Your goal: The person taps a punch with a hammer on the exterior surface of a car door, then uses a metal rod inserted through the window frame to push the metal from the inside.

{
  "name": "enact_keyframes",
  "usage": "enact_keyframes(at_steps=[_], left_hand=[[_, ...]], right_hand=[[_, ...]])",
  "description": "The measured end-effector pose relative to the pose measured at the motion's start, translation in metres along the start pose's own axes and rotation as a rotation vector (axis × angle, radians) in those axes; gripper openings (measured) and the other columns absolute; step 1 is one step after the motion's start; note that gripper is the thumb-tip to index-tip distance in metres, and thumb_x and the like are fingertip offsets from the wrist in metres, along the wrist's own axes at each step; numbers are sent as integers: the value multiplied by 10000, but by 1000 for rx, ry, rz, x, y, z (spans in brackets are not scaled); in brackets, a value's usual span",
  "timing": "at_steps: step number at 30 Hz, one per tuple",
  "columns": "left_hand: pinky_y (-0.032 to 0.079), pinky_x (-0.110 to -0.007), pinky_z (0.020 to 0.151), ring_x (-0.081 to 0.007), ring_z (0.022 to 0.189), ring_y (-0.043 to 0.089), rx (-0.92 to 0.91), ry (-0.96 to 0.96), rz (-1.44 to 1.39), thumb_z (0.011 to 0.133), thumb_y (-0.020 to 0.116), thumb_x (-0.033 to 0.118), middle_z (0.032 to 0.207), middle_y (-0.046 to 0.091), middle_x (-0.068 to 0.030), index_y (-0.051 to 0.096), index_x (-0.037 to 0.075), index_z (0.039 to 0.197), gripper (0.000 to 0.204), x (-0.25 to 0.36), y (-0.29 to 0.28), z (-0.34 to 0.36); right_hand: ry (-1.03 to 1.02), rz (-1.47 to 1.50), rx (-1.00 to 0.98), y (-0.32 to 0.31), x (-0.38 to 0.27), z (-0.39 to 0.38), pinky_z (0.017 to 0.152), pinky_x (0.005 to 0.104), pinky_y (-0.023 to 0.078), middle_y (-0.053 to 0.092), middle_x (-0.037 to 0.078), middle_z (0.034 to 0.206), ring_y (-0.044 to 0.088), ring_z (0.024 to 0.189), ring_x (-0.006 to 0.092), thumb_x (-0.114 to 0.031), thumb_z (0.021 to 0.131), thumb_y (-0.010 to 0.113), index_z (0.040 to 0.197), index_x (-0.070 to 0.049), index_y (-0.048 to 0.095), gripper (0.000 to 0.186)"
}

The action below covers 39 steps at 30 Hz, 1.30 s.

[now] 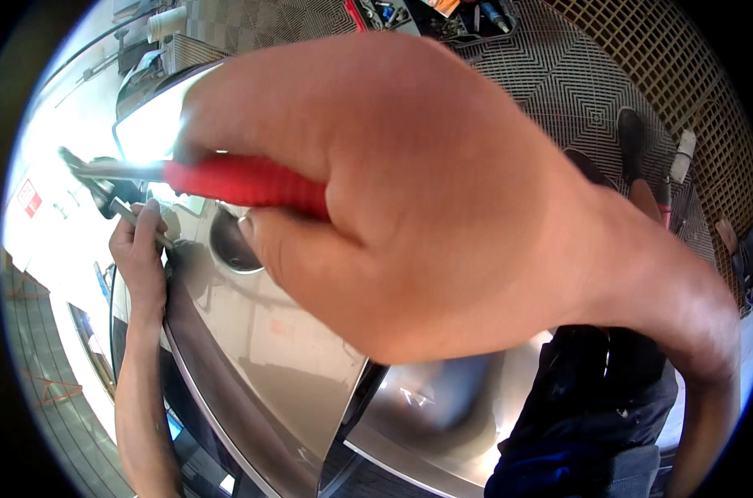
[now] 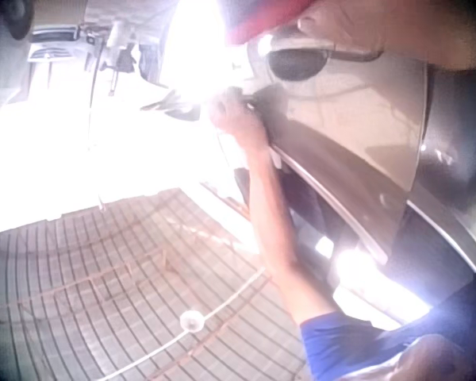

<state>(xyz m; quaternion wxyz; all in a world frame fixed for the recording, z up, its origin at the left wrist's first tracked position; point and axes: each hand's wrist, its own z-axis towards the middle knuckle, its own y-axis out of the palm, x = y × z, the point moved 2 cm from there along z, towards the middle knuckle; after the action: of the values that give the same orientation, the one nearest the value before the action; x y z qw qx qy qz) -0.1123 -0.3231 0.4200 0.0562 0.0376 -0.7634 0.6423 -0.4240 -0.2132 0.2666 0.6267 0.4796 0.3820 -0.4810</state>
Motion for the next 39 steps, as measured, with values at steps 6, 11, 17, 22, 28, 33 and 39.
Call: enact_keyframes(at_steps=[6, 11, 17, 22, 28, 33, 39], left_hand=[[269, -242, 523, -28, 585, 391, 9, -99, -70, 1052, 678, 322, 693, 506, 61, 634, 102, 795, 341, -1, -2, 2], [278, -246, 527, -35, 584, 400, -16, -44, -29, 1055, 675, 326, 699, 510, 63, 650, 98, 817, 330, 2, -4, 5], [278, -256, 545, -30, 606, 409, -21, 25, 61, 1056, 687, 321, 713, 524, 68, 669, 87, 843, 317, -1, 0, 6], [265, -234, 521, -24, 596, 424, 64, -94, -85, 1054, 694, 343, 698, 535, 59, 686, 76, 865, 326, -5, 0, 5], [258, -247, 521, -27, 595, 396, -57, 9, 36, 1054, 688, 347, 682, 491, 67, 665, 90, 821, 348, -7, -2, 10], [264, -251, 527, -29, 603, 398, 53, -107, 9, 1047, 704, 357, 690, 498, 68, 657, 85, 814, 361, -15, -4, 12], [278, -246, 548, -36, 617, 409, 36, -7, 106, 1056, 693, 325, 693, 522, 62, 661, 79, 806, 352, -11, -2, 12]], right_hand=[[0, -9, 8, -2, -1, 4, 750, 503, 609, 728, 269, 829, 750, 823, 443, -163, 815, 719, 888, 45, 698, 222], [-4, -17, 0, -4, -1, 4, 750, 503, 610, 729, 267, 831, 751, 824, 442, -165, 817, 719, 885, 44, 699, 220], [4, -15, -5, -6, -2, 2, 750, 503, 610, 730, 265, 832, 752, 824, 441, -166, 818, 719, 882, 42, 700, 219], [17, -8, -12, -8, -2, -1, 751, 503, 611, 732, 264, 833, 752, 824, 440, -167, 820, 720, 879, 41, 701, 217], [-2, -3, -4, -10, -1, 0, 751, 503, 611, 733, 262, 835, 753, 824, 438, -169, 821, 720, 876, 39, 702, 216], [-4, -14, 10, -12, -4, 0, 751, 503, 612, 734, 261, 836, 754, 825, 437, -170, 823, 721, 873, 38, 703, 215], [10, -10, 8, -19, -4, -5, 751, 503, 612, 736, 259, 838, 755, 825, 436, -171, 824, 721, 869, 37, 705, 214]])
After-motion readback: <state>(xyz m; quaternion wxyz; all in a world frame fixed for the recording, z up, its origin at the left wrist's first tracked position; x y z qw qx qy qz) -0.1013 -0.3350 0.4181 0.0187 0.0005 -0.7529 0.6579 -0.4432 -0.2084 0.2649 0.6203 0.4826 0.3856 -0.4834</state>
